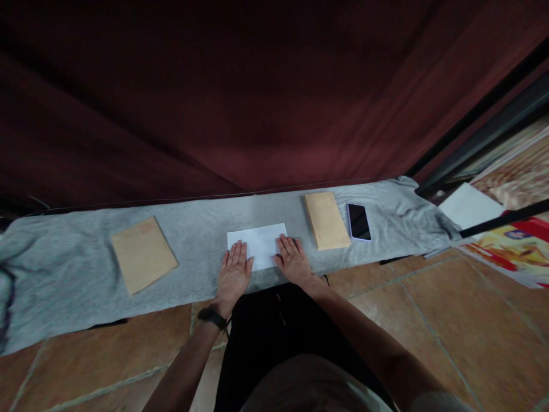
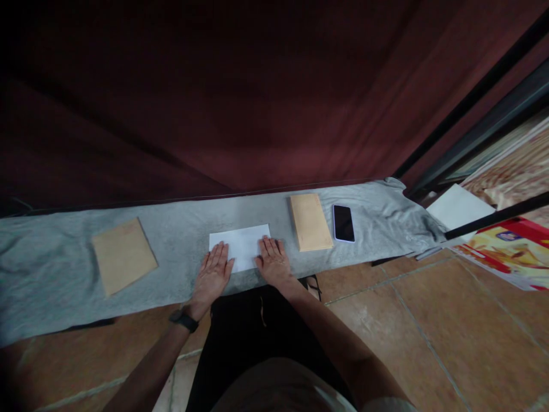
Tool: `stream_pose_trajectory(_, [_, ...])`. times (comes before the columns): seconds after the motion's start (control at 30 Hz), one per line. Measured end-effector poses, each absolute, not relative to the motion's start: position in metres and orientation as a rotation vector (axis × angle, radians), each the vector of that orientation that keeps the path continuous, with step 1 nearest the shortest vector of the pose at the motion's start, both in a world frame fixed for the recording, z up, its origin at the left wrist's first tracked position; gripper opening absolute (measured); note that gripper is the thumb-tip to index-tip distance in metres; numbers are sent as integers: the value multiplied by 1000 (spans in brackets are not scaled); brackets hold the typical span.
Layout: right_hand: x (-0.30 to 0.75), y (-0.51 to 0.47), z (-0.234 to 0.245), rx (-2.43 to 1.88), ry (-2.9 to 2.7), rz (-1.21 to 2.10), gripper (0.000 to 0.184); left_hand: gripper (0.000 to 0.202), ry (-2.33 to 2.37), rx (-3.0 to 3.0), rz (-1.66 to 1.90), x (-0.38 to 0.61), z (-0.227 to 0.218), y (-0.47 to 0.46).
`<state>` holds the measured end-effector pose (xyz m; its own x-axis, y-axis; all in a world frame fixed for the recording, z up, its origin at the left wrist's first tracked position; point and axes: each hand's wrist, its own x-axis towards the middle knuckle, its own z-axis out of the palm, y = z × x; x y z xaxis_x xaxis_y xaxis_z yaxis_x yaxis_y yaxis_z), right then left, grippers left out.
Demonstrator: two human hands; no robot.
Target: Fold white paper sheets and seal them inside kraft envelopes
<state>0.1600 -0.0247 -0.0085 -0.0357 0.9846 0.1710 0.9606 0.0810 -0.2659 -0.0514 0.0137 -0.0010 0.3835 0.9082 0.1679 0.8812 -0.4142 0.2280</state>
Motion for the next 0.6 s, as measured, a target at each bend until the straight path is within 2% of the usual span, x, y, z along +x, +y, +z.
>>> stream_pose_trajectory(0.23, [141, 12, 4, -1872, -2082, 155, 49, 57, 1413, 2565, 350, -10, 10, 44])
stream_pose_trajectory(0.6, [166, 9, -16, -1942, -2021, 140, 56, 63, 1591, 2542, 323, -41, -7, 50])
